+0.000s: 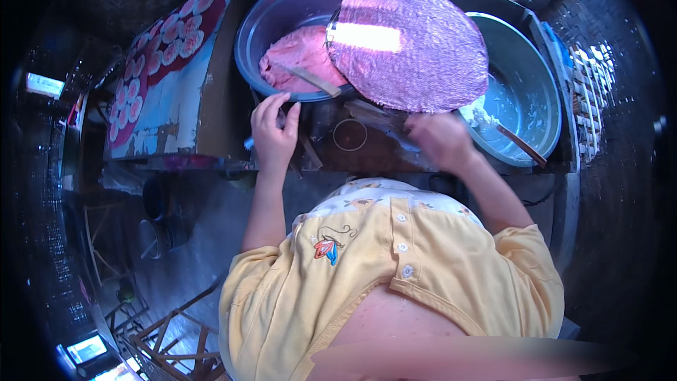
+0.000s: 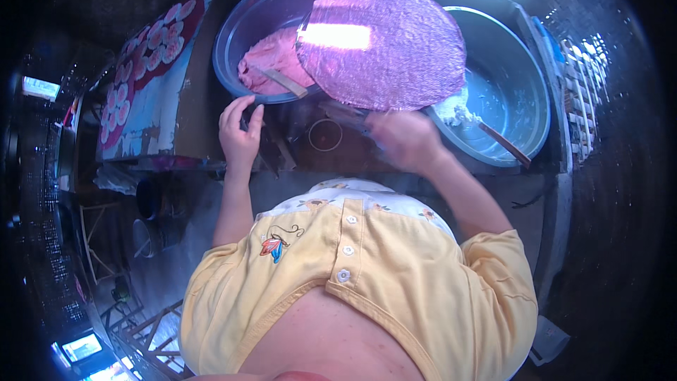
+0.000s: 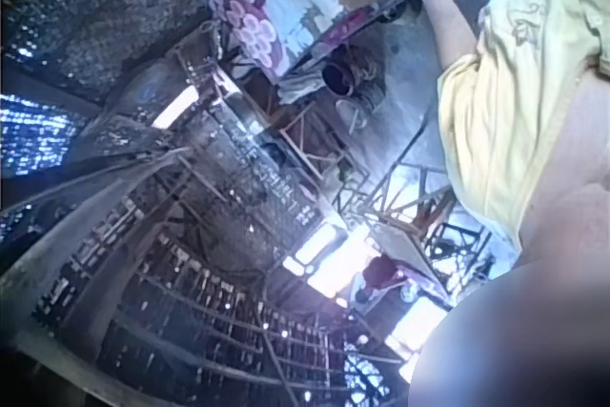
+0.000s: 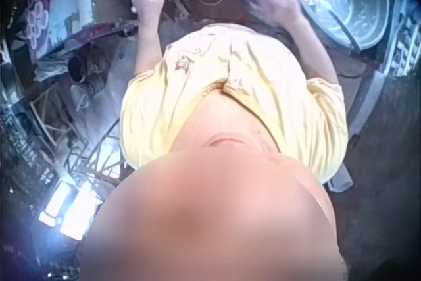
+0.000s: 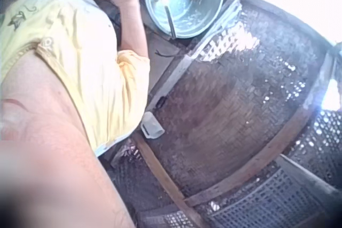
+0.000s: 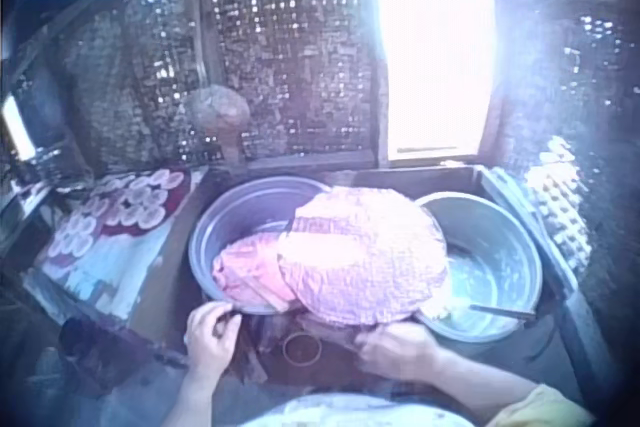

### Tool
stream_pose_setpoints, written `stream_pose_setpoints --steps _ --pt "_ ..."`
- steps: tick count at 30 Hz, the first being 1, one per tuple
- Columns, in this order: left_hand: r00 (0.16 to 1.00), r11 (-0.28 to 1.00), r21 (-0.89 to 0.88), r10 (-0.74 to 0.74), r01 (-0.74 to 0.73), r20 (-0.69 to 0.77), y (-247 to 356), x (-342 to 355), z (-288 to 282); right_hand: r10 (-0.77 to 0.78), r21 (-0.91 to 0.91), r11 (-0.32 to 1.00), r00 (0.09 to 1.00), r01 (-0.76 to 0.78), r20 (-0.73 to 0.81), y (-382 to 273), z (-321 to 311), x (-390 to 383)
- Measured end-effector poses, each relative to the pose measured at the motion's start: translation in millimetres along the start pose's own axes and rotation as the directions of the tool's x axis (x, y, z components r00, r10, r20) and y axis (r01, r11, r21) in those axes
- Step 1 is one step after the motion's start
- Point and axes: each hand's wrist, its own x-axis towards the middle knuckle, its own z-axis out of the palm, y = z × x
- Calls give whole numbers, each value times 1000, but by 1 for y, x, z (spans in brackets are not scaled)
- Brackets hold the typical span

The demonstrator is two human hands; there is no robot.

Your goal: The person uses a wooden dough extruder to pipe white and pink dough into circular patterns on a purple mat. They repeatedly load dough into the extruder, press it through a nozzle, and arrange the formed rings on the mat.

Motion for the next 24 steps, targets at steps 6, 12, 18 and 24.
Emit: stream_pose_setpoints --steps 6,12,18,24 --pt "900 936 126 -350 327 258 -50 -46 -21 112 -30 993 860 -112 497 -25 142 -35" --pt "921 960 55 -279 275 272 -67 -46 -21 388 -130 905 658 -405 646 -22 169 -12" --pt "922 959 -36 -259 281 289 -72 -41 -26 -65 205 979 957 5 284 -55 71 33" --pt "940 966 -136 -171 218 296 -62 -32 -18 171 -188 972 976 -144 137 -22 12 74"
